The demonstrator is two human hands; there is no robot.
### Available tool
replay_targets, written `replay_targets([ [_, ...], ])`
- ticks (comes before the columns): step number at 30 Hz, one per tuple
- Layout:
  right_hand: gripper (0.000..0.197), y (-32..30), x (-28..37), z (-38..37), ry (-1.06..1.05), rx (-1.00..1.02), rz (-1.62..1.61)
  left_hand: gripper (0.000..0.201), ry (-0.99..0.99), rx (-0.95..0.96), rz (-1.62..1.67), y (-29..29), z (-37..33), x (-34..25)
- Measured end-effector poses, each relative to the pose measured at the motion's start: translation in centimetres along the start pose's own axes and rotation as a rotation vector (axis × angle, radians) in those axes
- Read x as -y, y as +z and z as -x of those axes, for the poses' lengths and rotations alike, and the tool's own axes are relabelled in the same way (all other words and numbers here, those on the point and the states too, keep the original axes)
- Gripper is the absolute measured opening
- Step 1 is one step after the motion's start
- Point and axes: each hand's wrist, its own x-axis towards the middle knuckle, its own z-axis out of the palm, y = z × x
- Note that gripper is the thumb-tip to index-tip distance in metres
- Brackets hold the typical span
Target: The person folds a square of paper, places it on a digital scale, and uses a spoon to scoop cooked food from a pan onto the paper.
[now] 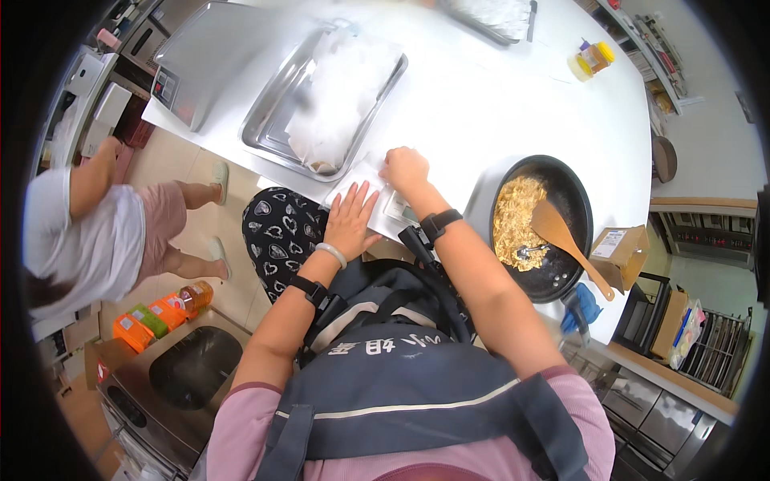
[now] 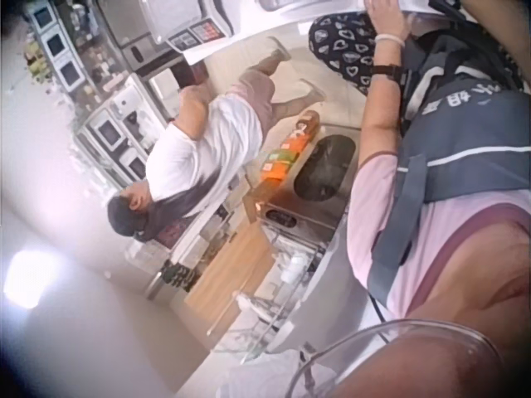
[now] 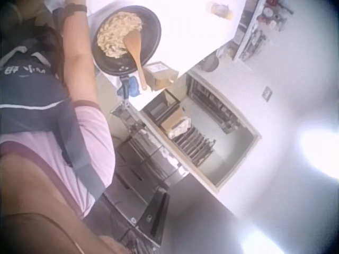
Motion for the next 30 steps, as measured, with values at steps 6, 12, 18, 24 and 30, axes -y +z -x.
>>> replay_targets([
  [6, 0.022, -4.0, -1.4, 1.1, 0.083, -0.224, -0.214, 0.092, -0.002, -0.019, 0.006, -0.5, -0.4, 0.1],
  [12, 0.037, -5.7, -4.4, 7.8, 0.102, -0.161, -0.574, 0.078, 0.011, -0.051, 0.163, -0.3, -0.1, 0.3],
  [18, 0.034, -4.2, -4.5, 15.3, 0.198, -0.106, -0.821, 0.035, -0.258, 0.028, 1.344, -3.0, 0.4, -2.0],
  [24, 0.037, -3.5, -3.3, 17.2, 0.209, -0.141, -0.901, 0.02, -0.248, 0.078, 1.174, -2.6, 1.0, -3.1],
  [30, 0.032, -4.8, -4.0, 17.6, 0.224, -0.06, -0.973, 0.015, -0.481, 0.042, 1.498, -3.7, 1.1, -4.6],
])
